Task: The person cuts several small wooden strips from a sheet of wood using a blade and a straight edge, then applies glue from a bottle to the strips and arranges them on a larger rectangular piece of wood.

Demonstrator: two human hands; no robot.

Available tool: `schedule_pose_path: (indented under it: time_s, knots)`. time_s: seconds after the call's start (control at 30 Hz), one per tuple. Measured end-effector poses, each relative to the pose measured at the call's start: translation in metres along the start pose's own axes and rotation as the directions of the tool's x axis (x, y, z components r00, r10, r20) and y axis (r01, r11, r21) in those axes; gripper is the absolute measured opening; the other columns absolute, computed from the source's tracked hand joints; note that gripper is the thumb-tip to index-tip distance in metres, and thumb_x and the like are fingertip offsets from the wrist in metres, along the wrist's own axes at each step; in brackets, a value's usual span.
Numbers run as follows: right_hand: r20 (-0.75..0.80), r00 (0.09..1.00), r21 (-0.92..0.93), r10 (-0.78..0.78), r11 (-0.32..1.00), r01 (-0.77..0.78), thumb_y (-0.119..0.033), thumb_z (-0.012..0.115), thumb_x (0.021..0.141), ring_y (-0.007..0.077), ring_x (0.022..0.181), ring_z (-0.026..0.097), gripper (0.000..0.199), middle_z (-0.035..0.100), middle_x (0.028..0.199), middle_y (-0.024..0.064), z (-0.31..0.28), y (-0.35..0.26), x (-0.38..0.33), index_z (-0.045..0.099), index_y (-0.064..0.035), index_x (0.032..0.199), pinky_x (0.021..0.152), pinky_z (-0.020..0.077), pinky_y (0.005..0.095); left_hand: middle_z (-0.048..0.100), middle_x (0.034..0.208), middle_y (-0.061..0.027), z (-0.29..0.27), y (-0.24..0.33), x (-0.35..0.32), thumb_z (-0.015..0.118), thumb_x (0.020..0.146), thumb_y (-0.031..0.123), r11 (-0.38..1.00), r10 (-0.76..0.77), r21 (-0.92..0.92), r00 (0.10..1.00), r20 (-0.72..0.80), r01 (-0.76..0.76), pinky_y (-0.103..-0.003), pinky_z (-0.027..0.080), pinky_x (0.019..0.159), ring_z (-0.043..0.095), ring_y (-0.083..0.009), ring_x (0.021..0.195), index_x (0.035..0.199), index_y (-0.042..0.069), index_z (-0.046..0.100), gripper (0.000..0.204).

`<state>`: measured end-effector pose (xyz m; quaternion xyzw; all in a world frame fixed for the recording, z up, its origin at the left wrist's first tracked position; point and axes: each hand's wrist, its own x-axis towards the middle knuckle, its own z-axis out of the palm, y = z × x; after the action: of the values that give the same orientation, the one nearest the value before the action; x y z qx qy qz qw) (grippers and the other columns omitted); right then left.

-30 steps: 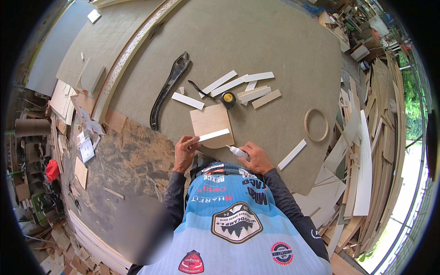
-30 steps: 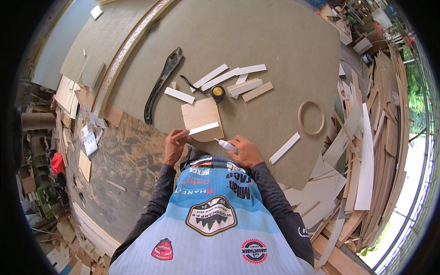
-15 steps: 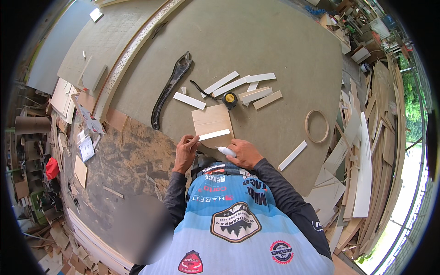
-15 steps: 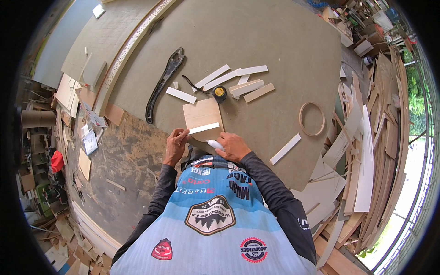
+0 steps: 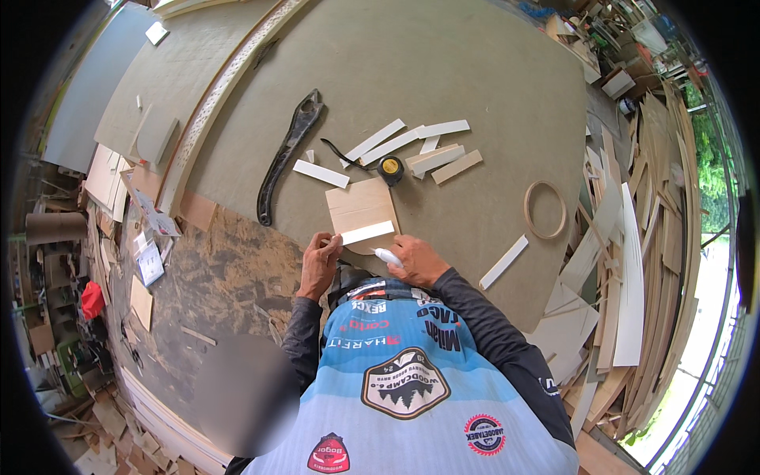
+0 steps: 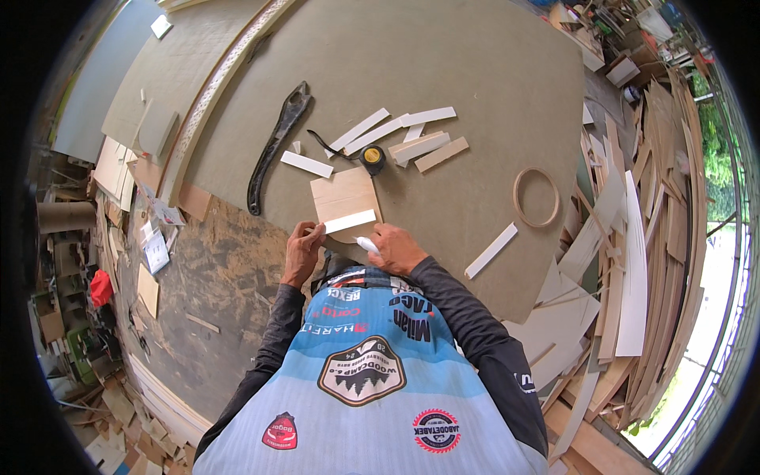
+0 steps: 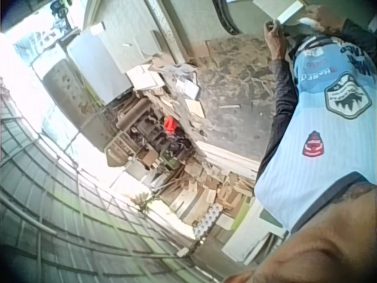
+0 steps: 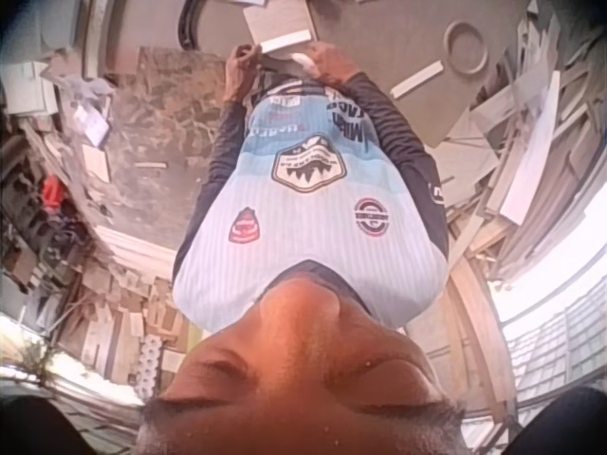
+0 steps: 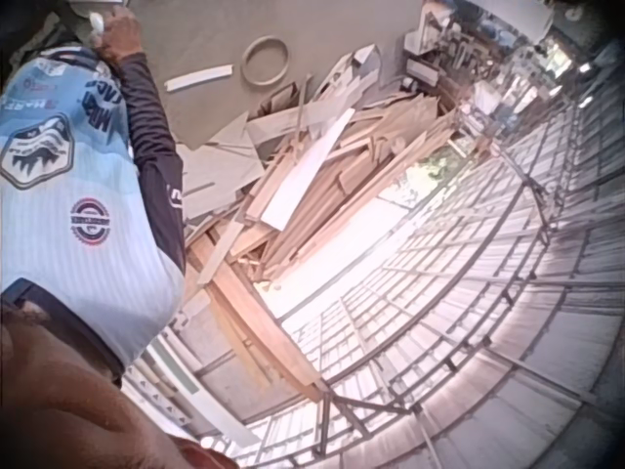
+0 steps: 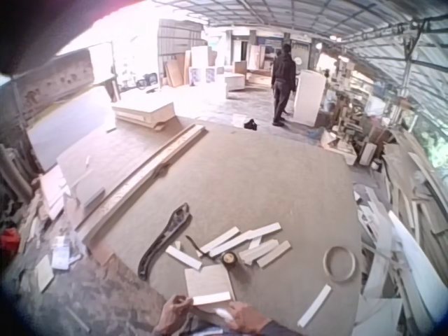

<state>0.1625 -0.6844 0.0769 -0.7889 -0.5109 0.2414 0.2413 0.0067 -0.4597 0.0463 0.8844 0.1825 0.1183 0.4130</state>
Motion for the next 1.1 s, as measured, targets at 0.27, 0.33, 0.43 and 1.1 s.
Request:
schedule_pose_path:
  time_s: [0.27, 0.33, 0.43, 1.1]
  knots:
    - [-0.015, 0.997, 0.017, 0.069, 0.997, -0.069, -0.029, 0.066, 0.084, 0.037, 0.096, 0.061, 0.032, 0.059, 0.098, 0.019, -0.012, 0.015, -0.026, 0.065, 0.0017, 0.092, 0.085, 0.0518, 0.0464, 0.064, 0.107, -0.0125, 0.002, -0.001, -0.001, 0.071, 0.091, 0.003, 1.0, -0.022, -0.014, 1.0, -0.012, 0.022, -0.036, 0.055, 0.072, 0.068, -0.0247, 0.081, 0.115, 0.005, 0.075, 0.025]
    - [-0.025, 0.996, 0.034, 0.088, 0.996, -0.087, -0.029, 0.066, 0.084, 0.0374, 0.097, 0.061, 0.032, 0.059, 0.098, 0.0197, -0.015, 0.019, -0.032, 0.065, 0.0019, 0.092, 0.085, 0.0517, 0.0468, 0.064, 0.107, -0.0124, 0.001, 0.001, 0.0, 0.071, 0.091, 0.002, 1.0, -0.024, -0.003, 1.0, -0.011, 0.024, -0.035, 0.055, 0.072, 0.067, -0.0244, 0.08, 0.115, 0.005, 0.075, 0.024]
    - [-0.08, 0.995, 0.015, 0.059, 0.998, -0.058, -0.029, 0.066, 0.084, 0.038, 0.097, 0.061, 0.032, 0.059, 0.098, 0.0203, -0.016, 0.023, -0.037, 0.065, 0.0023, 0.092, 0.085, 0.0517, 0.0475, 0.064, 0.108, -0.0123, 0.001, -0.002, -0.001, 0.071, 0.09, 0.002, 0.999, -0.04, -0.035, 0.999, -0.005, 0.04, -0.035, 0.054, 0.071, 0.067, -0.0242, 0.08, 0.117, 0.004, 0.074, 0.027]
    - [-0.68, 0.631, 0.181, 0.372, 0.92, -0.348, -0.022, 0.076, 0.083, 0.036, 0.096, 0.062, 0.031, 0.067, 0.102, 0.0153, -0.001, 0.087, -0.095, 0.068, -0.002, 0.106, 0.086, 0.0498, 0.046, 0.062, 0.111, -0.0165, -0.009, 0.009, 0.005, 0.072, 0.084, 0.0, 0.998, 0.027, 0.055, 0.998, 0.062, -0.03, -0.041, 0.053, 0.084, 0.065, -0.0348, 0.097, 0.121, 0.002, 0.067, 0.038]
